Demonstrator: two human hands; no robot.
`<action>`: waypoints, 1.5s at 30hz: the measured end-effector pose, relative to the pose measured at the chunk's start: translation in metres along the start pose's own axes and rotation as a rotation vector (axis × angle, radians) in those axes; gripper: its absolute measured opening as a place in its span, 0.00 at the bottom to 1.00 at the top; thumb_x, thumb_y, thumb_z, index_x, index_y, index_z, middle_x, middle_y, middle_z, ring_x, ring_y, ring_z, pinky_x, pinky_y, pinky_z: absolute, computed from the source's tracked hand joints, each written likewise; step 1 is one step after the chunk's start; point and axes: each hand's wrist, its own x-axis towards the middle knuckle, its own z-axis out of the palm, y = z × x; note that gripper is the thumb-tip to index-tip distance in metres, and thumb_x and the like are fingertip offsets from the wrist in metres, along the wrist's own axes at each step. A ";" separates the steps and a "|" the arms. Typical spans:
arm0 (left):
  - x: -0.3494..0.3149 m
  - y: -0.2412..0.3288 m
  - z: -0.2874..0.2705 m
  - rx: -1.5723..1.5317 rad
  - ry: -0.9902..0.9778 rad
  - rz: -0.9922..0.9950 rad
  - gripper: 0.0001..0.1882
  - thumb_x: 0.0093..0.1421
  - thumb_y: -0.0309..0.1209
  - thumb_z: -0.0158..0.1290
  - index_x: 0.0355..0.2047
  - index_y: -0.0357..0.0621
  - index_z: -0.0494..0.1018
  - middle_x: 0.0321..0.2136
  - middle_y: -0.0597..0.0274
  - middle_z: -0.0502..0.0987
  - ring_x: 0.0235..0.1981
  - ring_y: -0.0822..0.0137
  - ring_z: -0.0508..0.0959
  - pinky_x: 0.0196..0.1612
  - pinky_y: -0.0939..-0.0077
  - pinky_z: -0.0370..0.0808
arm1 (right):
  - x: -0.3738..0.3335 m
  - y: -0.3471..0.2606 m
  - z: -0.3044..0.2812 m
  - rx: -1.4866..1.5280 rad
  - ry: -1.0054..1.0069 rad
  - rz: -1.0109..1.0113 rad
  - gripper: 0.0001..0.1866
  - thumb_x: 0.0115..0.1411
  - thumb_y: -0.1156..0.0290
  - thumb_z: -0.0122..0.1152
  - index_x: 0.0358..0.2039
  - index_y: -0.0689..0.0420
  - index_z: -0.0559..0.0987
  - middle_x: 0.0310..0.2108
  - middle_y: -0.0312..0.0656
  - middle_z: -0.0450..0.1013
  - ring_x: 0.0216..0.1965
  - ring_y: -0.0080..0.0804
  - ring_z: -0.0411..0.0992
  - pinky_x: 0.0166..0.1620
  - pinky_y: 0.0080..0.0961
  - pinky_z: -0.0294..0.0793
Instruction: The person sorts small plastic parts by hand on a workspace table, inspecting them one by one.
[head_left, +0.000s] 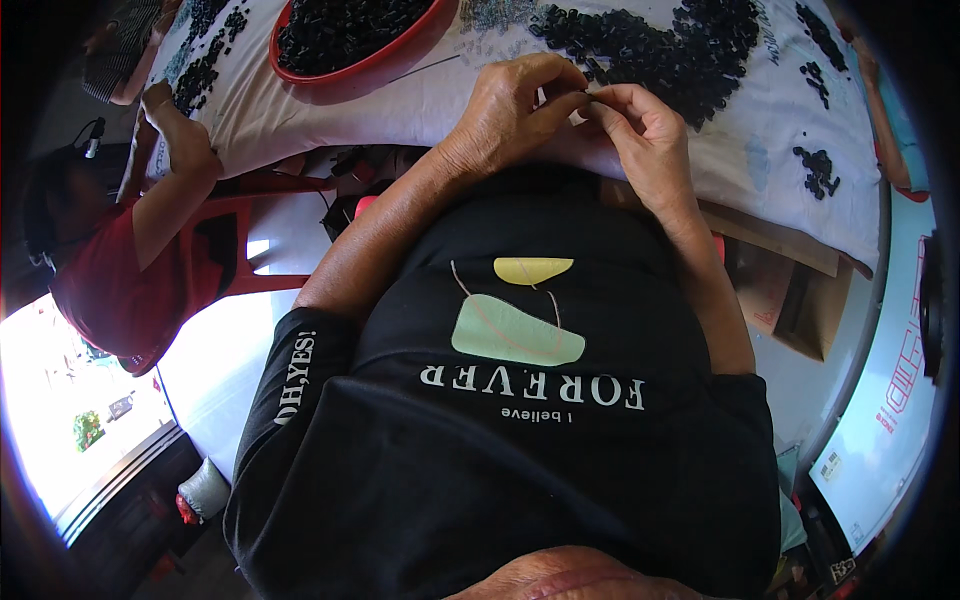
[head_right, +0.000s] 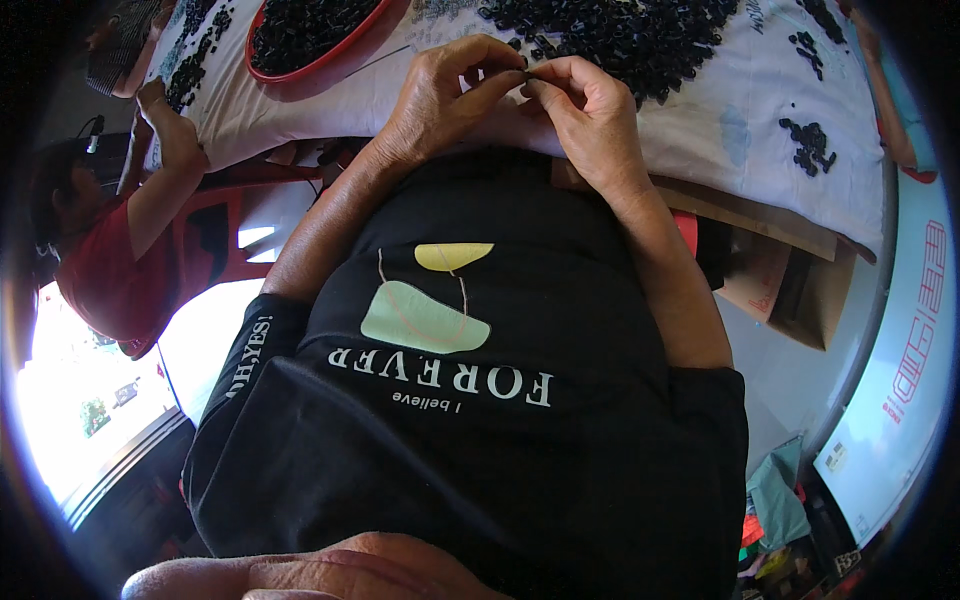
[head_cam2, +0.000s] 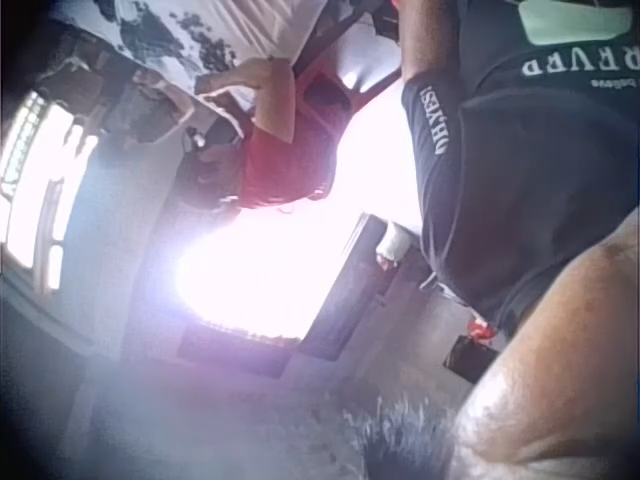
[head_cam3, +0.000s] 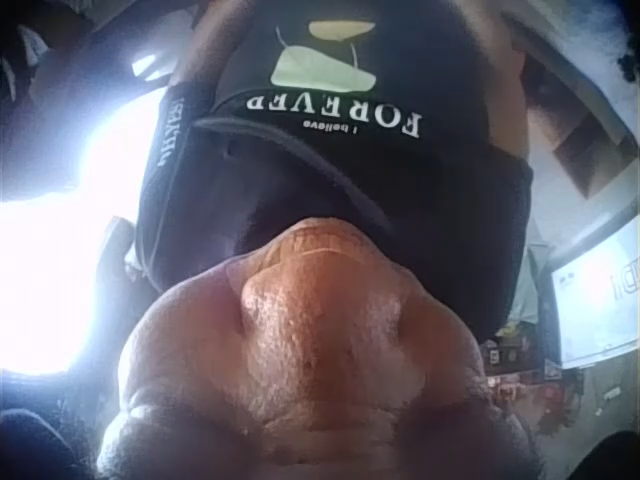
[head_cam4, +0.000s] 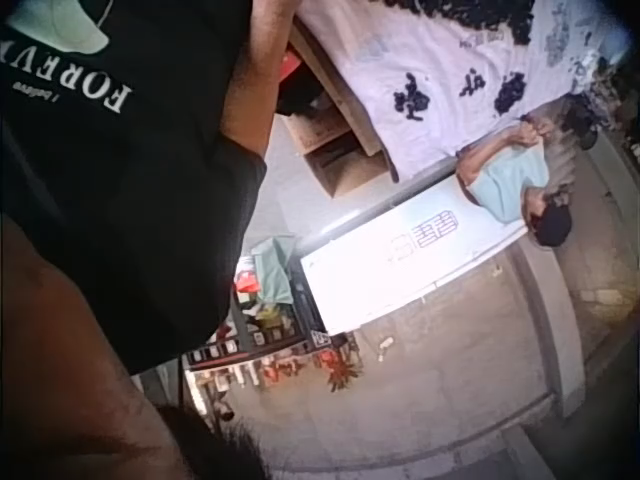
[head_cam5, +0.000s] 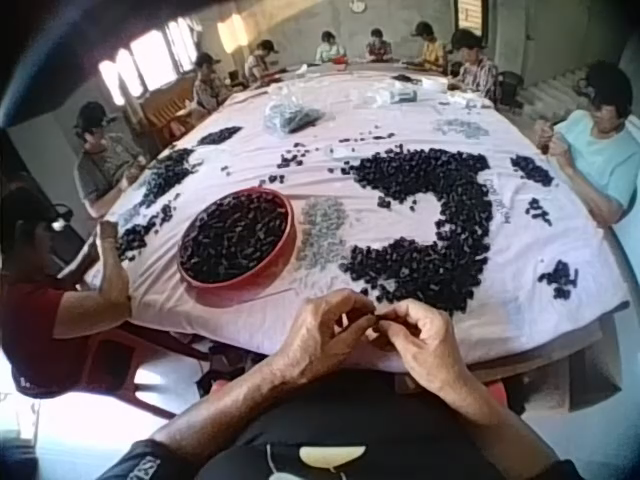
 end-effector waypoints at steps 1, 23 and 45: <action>0.000 0.000 -0.001 -0.004 -0.005 -0.012 0.09 0.58 0.28 0.57 0.38 0.39 0.77 0.32 0.60 0.80 0.30 0.71 0.78 0.34 0.79 0.75 | 0.000 0.001 0.000 0.040 0.001 0.005 0.06 0.62 0.77 0.55 0.39 0.65 0.76 0.32 0.41 0.78 0.33 0.25 0.78 0.38 0.19 0.79; 0.003 -0.034 -0.046 0.316 0.276 -0.124 0.06 0.52 0.28 0.55 0.29 0.42 0.79 0.27 0.54 0.79 0.27 0.59 0.81 0.33 0.70 0.76 | 0.000 -0.001 -0.003 0.176 0.099 0.101 0.07 0.62 0.77 0.56 0.41 0.63 0.77 0.33 0.43 0.77 0.33 0.25 0.78 0.36 0.16 0.79; 0.001 -0.016 -0.021 0.255 0.128 0.059 0.04 0.53 0.25 0.54 0.29 0.38 0.73 0.27 0.51 0.75 0.31 0.50 0.77 0.34 0.61 0.73 | 0.000 -0.001 -0.002 0.229 0.115 0.110 0.08 0.62 0.76 0.57 0.40 0.62 0.78 0.33 0.41 0.77 0.33 0.24 0.77 0.36 0.16 0.79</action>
